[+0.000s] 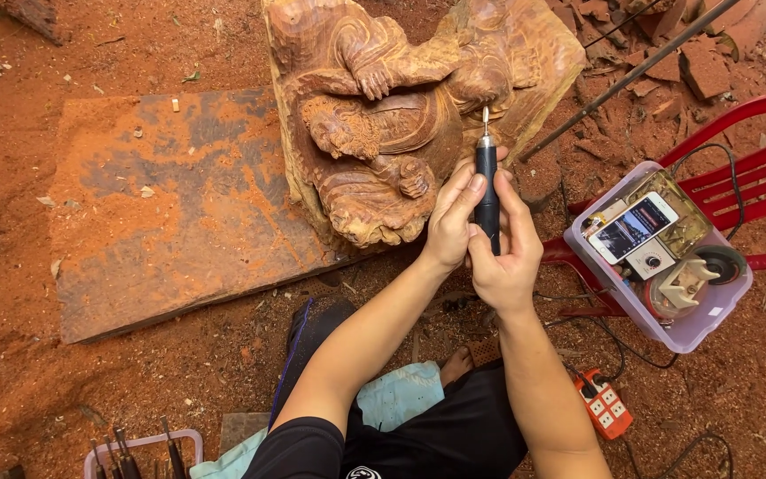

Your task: Using a handheld rotary tool to carve intricate details into a wooden sculpture

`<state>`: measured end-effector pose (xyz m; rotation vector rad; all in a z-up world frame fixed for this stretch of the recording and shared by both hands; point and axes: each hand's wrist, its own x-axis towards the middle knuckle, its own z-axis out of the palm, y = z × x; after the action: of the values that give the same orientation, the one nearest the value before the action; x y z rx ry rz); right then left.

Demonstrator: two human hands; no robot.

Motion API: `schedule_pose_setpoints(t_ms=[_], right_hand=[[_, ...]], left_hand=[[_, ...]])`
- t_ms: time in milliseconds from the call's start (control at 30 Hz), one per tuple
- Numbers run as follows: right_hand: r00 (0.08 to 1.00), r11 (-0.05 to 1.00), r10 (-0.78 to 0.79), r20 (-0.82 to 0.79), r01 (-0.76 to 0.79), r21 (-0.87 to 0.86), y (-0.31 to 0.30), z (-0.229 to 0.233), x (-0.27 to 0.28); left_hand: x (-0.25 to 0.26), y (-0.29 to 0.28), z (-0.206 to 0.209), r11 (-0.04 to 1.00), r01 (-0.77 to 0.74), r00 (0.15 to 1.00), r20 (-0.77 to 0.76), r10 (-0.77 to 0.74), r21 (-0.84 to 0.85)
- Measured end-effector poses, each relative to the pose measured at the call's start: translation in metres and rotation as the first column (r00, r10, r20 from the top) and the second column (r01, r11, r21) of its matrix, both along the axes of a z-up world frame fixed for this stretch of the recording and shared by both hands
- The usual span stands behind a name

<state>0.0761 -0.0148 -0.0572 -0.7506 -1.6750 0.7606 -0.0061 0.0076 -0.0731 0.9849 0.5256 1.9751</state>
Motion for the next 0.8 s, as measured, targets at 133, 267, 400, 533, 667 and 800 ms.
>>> schedule_pose_setpoints(t_ms=[133,267,400,533,667,800], right_hand=[[1.0,1.0,-0.01,0.006,0.01,0.002,0.001,-0.002,0.001],[1.0,1.0,-0.016,0.014,0.016,0.008,0.003,-0.005,0.001],[1.0,1.0,-0.002,0.021,0.002,0.004,0.003,-0.007,0.001],[0.999,1.0,0.0,0.037,0.0,0.013,0.004,-0.006,0.001],[1.0,1.0,-0.001,0.02,0.001,0.009,0.003,-0.01,0.002],[1.0,1.0,0.0,0.026,0.0,0.017,0.004,-0.009,0.002]], left_hand=[[0.001,-0.001,-0.001,1.0,0.009,1.0,0.003,-0.009,-0.002],[-0.002,0.0,0.0,1.0,0.011,1.0,0.022,-0.01,-0.011],[-0.002,0.0,0.001,1.0,0.012,0.999,0.037,-0.011,-0.018],[-0.002,0.001,-0.001,1.0,0.017,0.998,0.059,-0.016,-0.021],[-0.002,0.0,0.0,1.0,0.004,0.999,0.033,-0.004,-0.01],[-0.001,-0.004,0.003,1.0,0.006,0.999,0.032,-0.006,-0.009]])
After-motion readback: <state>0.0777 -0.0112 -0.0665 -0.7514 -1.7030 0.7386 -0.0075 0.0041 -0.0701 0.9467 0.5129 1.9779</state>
